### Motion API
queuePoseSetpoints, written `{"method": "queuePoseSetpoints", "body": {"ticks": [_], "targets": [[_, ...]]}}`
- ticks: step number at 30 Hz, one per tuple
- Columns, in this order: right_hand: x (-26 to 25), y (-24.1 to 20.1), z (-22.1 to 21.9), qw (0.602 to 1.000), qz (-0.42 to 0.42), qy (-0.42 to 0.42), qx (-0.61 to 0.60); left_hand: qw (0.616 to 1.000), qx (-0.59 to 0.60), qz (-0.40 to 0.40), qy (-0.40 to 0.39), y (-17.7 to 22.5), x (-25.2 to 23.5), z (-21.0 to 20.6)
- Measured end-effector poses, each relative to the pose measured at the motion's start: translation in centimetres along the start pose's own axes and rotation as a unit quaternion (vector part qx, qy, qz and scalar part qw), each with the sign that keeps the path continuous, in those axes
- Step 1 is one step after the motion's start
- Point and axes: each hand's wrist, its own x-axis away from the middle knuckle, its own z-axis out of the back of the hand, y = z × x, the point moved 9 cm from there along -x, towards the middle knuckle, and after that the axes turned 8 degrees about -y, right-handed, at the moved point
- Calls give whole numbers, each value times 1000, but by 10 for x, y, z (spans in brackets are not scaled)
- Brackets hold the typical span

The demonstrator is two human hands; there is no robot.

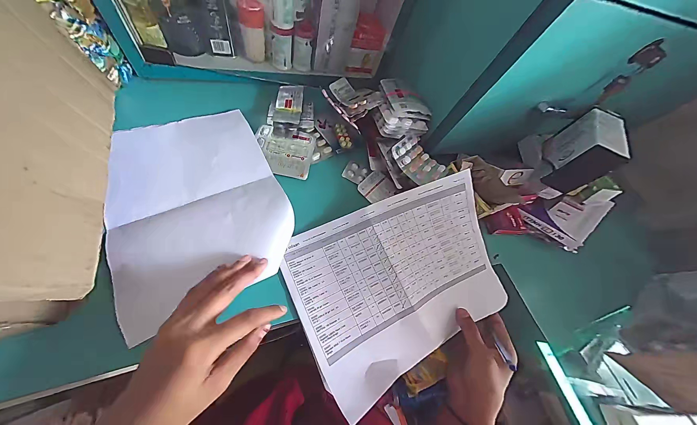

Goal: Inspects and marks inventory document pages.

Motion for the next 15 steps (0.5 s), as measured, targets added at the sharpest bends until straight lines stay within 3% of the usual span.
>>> {"method": "queuePoseSetpoints", "body": {"ticks": [8, 15], "targets": [[5, 0, 2, 999, 30, 1, -10, 984, -171, 56, -1, -1, -14, -16], [8, 1, 3, 999, 32, 0, -39, 981, -180, 76, -8, -6, -13, -18]]}}
